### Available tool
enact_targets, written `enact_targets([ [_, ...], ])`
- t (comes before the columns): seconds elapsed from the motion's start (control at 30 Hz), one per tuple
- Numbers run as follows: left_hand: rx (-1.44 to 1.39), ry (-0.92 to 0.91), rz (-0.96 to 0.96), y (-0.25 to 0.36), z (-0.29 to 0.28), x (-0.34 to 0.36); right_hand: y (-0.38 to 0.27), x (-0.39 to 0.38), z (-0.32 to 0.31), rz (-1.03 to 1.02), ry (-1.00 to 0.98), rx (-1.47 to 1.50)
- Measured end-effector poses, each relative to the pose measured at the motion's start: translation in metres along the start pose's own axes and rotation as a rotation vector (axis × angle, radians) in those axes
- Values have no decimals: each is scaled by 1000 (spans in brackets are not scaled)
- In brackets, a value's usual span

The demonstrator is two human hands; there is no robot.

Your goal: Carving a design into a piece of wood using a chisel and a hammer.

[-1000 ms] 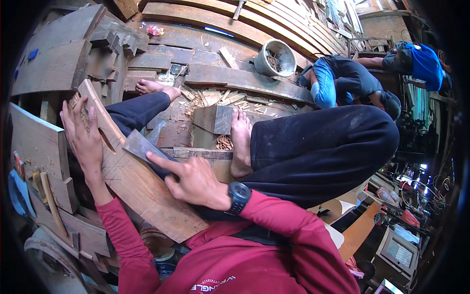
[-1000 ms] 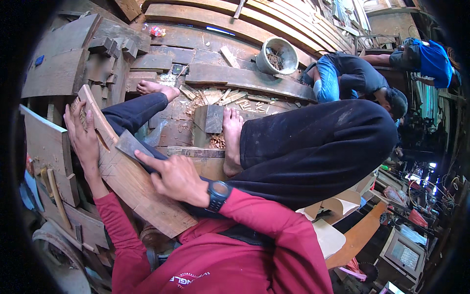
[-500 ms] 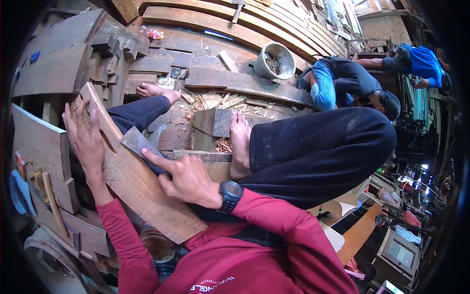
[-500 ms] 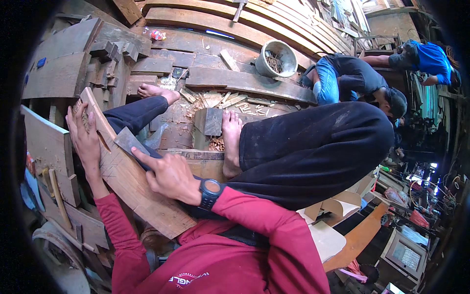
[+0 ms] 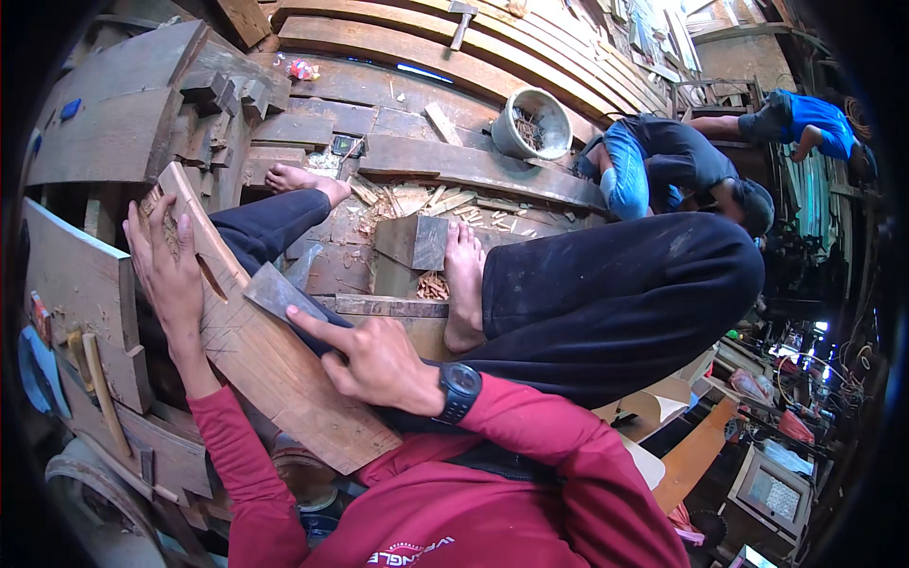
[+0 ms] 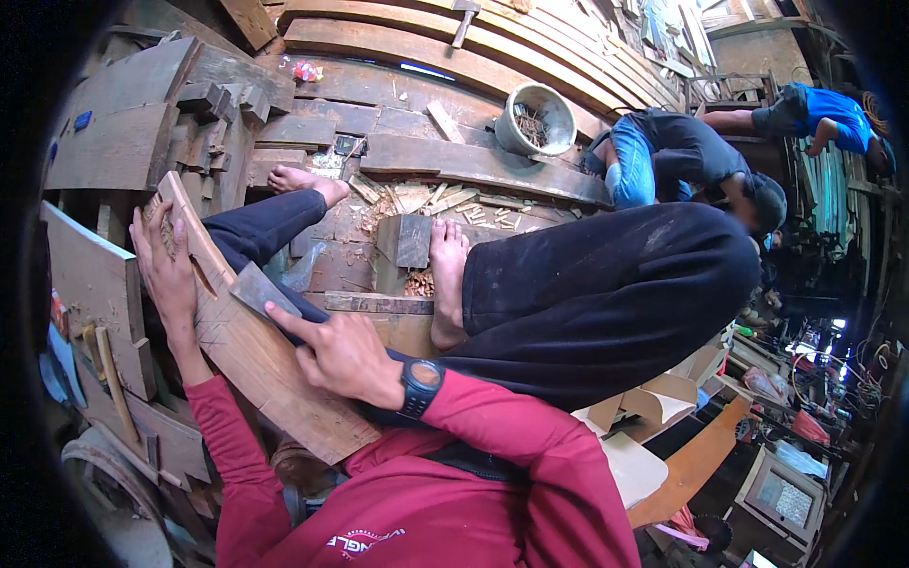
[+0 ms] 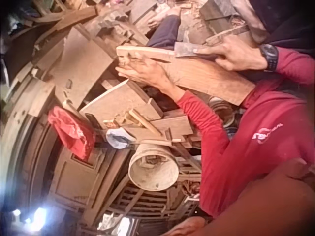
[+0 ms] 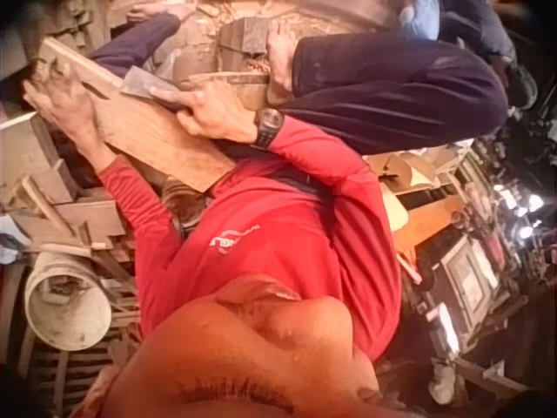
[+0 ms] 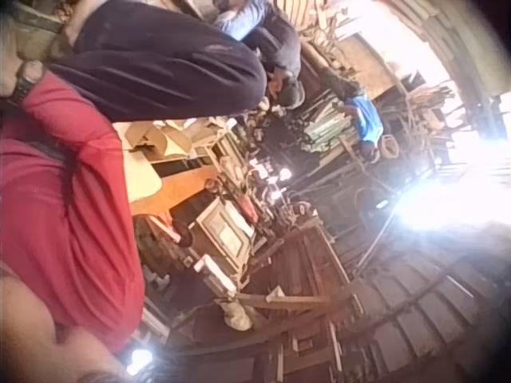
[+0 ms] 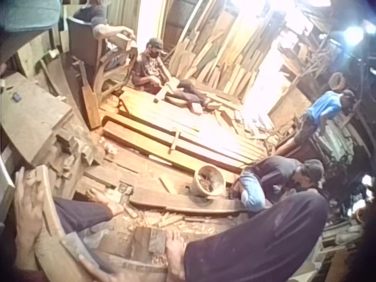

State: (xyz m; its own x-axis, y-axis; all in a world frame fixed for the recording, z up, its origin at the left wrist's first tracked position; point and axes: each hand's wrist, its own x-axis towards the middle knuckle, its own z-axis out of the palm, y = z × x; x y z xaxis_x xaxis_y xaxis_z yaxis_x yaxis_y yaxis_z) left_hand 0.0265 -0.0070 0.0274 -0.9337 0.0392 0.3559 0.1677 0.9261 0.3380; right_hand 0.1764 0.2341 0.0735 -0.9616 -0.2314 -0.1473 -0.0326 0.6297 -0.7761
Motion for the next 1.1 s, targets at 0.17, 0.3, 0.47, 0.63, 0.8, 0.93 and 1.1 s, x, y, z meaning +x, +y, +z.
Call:
enact_targets([
  [0.17, 12, -12, 2, -3, 0, 2, 1, 11, 7, -18, 21, -24],
  [0.3, -2, -11, 11, -1, 0, 1, 0, 10, 8, -26, 40, -2],
  [0.47, -4, 3, -2, 1, 0, 1, 0, -5, -6, -23, -42, -3],
  [0.63, 21, -4, -3, -3, 0, 1, 1, 15, 10, -55, 47, -25],
  [0.8, 5, -2, -14, 0, 1, 0, 2, 2, -1, -27, 4, -15],
  [0.93, 50, -9, 14, 2, -1, 2, 2, -1, -4, -9, -3, -28],
  [1.1, 17, -18, 5, -5, 2, 2, 0, 3, 3, -1, 31, -43],
])
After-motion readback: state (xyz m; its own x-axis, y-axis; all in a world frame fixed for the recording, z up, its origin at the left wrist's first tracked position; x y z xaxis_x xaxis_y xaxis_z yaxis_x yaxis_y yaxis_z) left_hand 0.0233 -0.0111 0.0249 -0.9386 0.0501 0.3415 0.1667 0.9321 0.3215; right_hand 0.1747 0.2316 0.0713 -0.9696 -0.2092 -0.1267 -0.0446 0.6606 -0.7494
